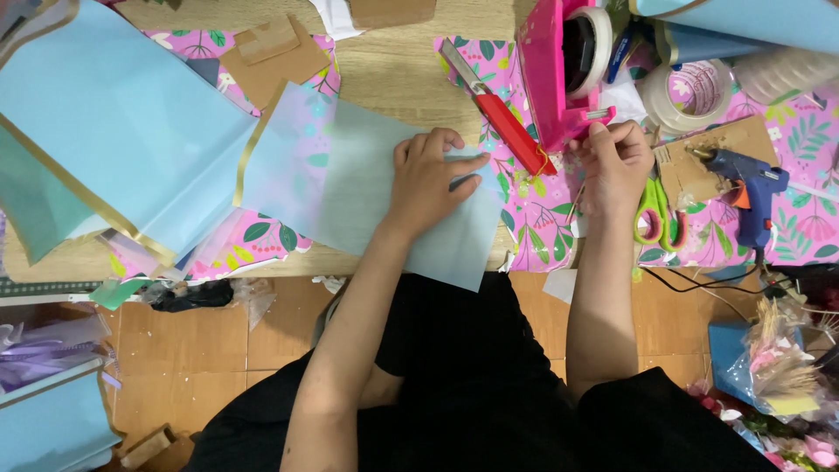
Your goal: The person sits cross-legged on a chair and wraps a bouquet of artificial flowers in light blue paper. They use a red utility knife to cut the paper and tape to secure the wrapping around the bouquet.
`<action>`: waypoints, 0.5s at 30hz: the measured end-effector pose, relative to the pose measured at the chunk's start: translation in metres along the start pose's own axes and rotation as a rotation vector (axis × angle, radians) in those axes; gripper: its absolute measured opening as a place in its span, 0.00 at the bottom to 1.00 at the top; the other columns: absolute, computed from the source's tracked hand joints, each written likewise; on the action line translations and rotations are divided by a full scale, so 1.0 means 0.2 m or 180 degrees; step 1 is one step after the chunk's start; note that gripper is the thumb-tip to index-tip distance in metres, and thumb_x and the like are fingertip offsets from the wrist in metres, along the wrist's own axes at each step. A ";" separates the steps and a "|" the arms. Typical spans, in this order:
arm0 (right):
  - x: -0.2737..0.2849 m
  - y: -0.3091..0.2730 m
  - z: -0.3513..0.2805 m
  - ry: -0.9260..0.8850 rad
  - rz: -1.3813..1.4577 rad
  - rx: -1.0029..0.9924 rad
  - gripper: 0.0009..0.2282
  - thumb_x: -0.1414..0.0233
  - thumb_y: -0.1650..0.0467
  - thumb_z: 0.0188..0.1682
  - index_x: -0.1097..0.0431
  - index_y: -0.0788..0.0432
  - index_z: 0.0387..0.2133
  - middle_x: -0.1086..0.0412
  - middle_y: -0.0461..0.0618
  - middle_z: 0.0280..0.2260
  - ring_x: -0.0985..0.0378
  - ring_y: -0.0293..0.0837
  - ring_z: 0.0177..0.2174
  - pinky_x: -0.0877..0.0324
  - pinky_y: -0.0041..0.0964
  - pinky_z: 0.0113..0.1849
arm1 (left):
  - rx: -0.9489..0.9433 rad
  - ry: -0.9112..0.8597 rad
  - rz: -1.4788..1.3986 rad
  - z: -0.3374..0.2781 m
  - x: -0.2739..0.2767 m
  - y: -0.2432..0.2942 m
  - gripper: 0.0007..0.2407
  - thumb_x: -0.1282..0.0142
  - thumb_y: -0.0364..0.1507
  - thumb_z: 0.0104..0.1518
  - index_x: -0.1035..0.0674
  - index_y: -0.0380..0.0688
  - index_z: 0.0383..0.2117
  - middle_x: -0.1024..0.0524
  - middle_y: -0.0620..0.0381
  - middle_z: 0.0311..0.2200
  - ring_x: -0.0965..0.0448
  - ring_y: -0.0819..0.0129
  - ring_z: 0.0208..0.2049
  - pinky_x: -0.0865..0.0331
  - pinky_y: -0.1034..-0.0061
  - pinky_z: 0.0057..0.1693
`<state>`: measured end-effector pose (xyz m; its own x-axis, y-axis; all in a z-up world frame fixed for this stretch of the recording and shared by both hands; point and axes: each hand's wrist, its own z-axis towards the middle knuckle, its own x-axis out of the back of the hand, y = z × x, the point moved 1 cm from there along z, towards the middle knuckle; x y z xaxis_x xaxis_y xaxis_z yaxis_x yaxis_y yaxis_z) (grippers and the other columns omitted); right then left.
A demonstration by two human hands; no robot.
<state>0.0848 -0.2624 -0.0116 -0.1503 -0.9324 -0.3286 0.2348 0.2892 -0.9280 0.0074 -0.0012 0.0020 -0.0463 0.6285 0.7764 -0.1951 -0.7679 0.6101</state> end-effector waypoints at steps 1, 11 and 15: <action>0.01 0.01 0.01 -0.0001 -0.0001 0.0000 0.12 0.42 0.79 0.54 0.37 0.62 0.24 0.38 0.49 0.24 0.27 0.38 0.27 0.15 0.42 0.37 | 0.0001 0.0001 -0.0001 0.00 0.00 0.00 0.12 0.41 0.40 0.60 0.18 0.72 0.50 0.35 0.64 0.48 0.36 0.66 0.55 0.55 0.56 0.65; 0.04 -0.06 -0.07 -0.0255 -0.0193 0.0083 0.10 0.45 0.77 0.56 0.35 0.60 0.25 0.37 0.50 0.23 0.30 0.37 0.26 0.26 0.32 0.34 | -0.0055 0.0109 0.0070 0.01 -0.03 -0.02 0.12 0.41 0.41 0.59 0.18 0.75 0.49 0.35 0.64 0.48 0.36 0.66 0.54 0.54 0.57 0.65; 0.03 -0.14 -0.16 -0.0719 -0.0522 0.0082 0.04 0.41 0.78 0.54 0.28 0.66 0.39 0.29 0.56 0.29 0.23 0.41 0.29 0.24 0.34 0.37 | -0.0046 0.0095 0.0039 0.00 -0.02 -0.02 0.12 0.41 0.42 0.59 0.18 0.74 0.49 0.35 0.64 0.48 0.36 0.66 0.54 0.53 0.56 0.65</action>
<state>0.0463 -0.2689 0.0076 0.0288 -0.9918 -0.1241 0.2499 0.1274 -0.9599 0.0090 -0.0011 -0.0024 -0.0779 0.6228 0.7785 -0.2086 -0.7738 0.5981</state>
